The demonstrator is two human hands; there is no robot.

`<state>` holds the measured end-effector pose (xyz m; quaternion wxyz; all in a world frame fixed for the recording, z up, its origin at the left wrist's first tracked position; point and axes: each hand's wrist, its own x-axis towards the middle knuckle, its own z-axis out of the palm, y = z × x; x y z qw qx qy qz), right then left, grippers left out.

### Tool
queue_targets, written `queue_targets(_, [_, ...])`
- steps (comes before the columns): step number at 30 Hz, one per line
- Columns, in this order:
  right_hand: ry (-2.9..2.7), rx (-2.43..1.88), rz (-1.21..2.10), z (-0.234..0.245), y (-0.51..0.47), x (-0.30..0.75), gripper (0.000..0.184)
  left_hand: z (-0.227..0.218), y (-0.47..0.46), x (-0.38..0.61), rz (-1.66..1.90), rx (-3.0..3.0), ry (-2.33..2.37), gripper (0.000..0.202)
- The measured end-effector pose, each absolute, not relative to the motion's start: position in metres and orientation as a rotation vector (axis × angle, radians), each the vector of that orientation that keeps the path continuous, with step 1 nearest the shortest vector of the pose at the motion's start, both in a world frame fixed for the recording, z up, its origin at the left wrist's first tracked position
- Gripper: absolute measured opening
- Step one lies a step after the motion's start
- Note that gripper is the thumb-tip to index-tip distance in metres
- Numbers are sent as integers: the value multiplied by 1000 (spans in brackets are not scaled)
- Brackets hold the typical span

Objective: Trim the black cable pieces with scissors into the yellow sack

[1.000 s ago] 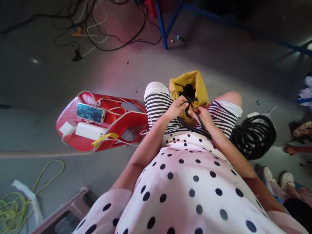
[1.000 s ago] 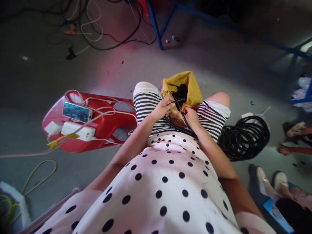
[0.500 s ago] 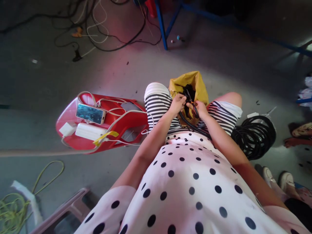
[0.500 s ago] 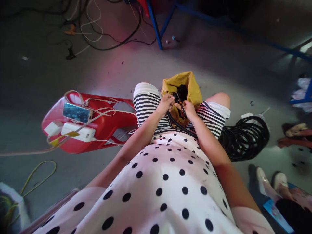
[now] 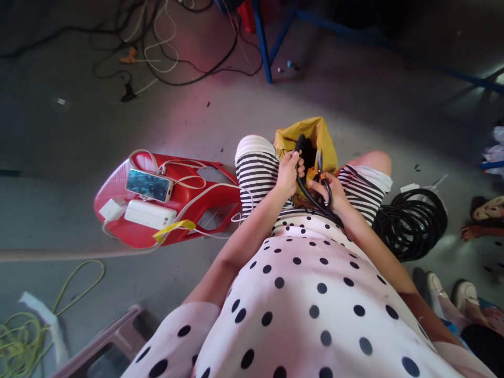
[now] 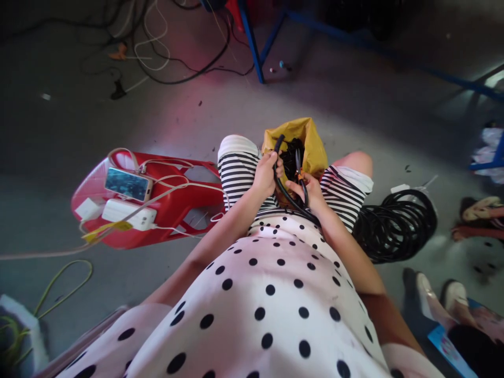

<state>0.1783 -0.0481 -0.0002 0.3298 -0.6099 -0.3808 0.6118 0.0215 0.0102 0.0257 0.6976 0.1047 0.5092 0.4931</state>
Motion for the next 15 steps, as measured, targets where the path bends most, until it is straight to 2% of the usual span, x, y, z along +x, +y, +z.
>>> queue_targets(5, [-1254, -1752, 1480, 0, -38, 191, 76, 29, -4, 12, 903, 436, 1183, 21])
queue_targets(15, [-1504, -1799, 1443, 1, -28, 195, 70, 21, -6, 9, 799, 665, 1152, 28])
